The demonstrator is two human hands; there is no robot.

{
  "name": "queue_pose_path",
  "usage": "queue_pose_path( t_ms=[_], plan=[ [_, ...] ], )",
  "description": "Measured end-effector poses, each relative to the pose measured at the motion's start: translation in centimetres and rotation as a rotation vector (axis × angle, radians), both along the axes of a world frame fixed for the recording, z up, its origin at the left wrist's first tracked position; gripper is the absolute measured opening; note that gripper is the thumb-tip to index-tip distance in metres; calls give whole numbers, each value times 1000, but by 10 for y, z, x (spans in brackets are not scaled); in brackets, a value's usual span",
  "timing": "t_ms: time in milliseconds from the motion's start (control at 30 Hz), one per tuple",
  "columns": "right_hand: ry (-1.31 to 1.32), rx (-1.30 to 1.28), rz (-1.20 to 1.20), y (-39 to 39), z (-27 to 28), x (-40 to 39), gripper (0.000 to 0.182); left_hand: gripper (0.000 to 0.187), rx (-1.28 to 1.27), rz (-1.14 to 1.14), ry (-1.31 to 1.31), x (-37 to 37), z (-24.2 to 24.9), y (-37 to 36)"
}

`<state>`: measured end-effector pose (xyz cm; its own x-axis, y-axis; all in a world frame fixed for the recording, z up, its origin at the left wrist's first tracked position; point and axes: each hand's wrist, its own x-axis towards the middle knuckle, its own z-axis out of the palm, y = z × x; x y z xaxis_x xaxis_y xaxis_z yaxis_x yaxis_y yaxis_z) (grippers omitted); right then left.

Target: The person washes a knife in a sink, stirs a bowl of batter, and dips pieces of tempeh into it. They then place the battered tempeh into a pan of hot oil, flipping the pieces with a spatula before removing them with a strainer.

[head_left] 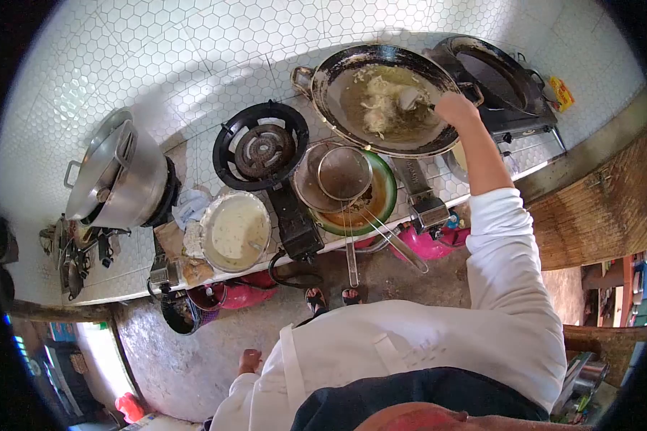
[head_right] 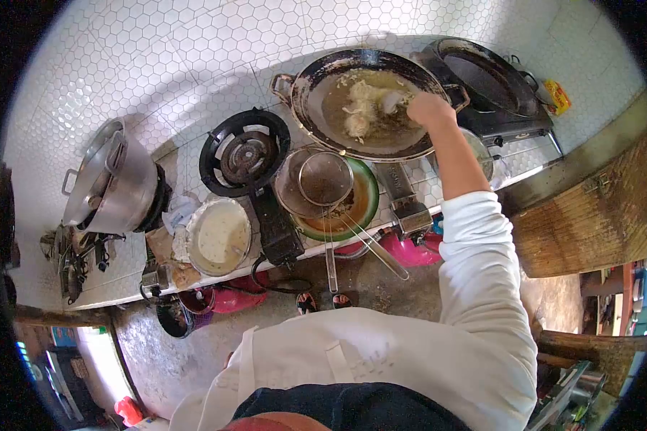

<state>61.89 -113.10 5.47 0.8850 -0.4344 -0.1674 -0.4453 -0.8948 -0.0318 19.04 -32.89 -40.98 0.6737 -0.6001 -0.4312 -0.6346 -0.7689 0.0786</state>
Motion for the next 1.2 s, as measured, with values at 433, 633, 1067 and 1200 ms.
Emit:
queue_pose_path(
  t_ms=[433, 633, 1067, 1200],
  plan=[
    [130, 85, 190, 20, -9, 50, 21, 40, -495, 1599, 609, -10, 40, -46],
    [-51, -81, 282, 26, -18, 59, 22, 32, 84, 23, 120, -13, 2, -12],
    [-114, -25, 197, 112, 29, 6, 30, 19, -102, 919, 600, 37, 23, -24],
    [-135, -25, 121, 86, 15, 3, 30, 27, -413, 1292, 563, 47, 124, -74]
  ],
)
